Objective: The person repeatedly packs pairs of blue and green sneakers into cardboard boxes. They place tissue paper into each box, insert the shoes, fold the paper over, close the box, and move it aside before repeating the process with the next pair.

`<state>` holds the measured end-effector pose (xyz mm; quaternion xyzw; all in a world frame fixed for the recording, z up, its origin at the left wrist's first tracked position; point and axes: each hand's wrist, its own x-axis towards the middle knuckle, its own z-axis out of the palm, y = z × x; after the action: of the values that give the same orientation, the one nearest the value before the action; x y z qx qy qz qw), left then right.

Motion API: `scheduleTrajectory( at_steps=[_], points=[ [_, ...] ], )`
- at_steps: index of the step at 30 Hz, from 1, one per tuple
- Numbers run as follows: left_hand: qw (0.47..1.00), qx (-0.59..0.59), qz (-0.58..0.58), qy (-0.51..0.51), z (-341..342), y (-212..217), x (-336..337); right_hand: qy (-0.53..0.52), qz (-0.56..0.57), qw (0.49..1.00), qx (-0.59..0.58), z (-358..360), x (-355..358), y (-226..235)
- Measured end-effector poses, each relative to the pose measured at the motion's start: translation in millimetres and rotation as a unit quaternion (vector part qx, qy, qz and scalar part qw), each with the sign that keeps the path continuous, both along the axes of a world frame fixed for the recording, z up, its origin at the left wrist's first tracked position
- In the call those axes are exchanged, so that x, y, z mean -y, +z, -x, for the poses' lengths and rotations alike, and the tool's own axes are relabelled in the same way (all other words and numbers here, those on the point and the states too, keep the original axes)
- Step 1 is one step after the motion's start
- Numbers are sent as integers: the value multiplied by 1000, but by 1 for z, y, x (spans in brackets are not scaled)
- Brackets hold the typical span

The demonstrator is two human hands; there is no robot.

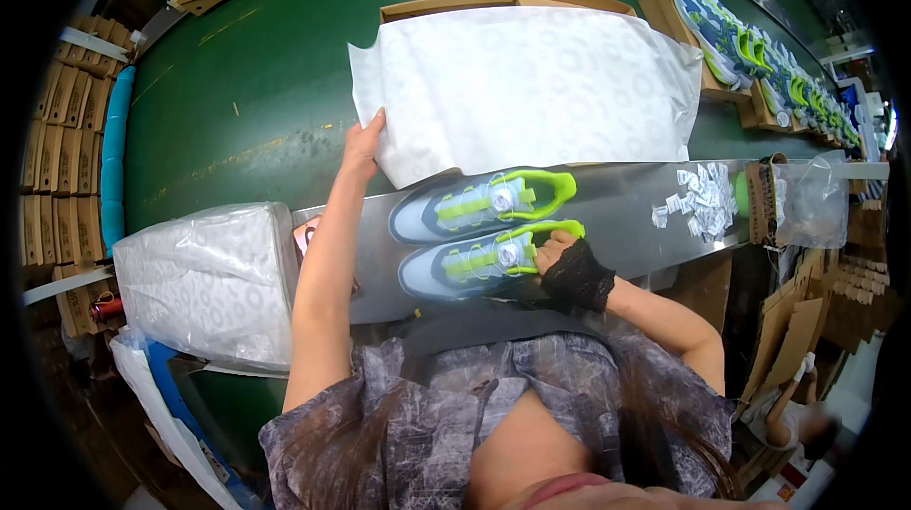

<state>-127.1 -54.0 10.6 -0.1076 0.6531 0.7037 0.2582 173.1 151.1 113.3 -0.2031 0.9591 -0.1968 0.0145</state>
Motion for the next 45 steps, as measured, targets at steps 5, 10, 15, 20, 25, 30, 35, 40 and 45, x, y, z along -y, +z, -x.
scheduleTrajectory(
  at_steps=[5,10,15,20,25,30,35,40,45],
  points=[
    [917,-297,267,16,24,1,35,-40,-69,990,112,34,4,81],
    [836,-397,379,20,46,41,52,-374,502,755,197,84,-28,115],
    [838,-400,371,16,61,78,67,-482,549,669,137,177,-52,40],
    [966,-252,-61,-19,35,135,-3,-433,600,650,172,222,-14,-13],
    [928,-335,146,-67,21,84,-63,-290,805,463,231,258,54,-36],
    [967,-256,6,9,51,108,0,-386,639,608,269,262,56,-23],
    [937,-336,77,-58,74,141,58,-356,643,635,238,255,48,-56],
    [982,-184,46,-16,61,90,108,-417,367,831,33,270,62,-99],
    [990,-9,-140,-19,25,75,75,-425,527,707,206,260,48,-44]
  ],
)
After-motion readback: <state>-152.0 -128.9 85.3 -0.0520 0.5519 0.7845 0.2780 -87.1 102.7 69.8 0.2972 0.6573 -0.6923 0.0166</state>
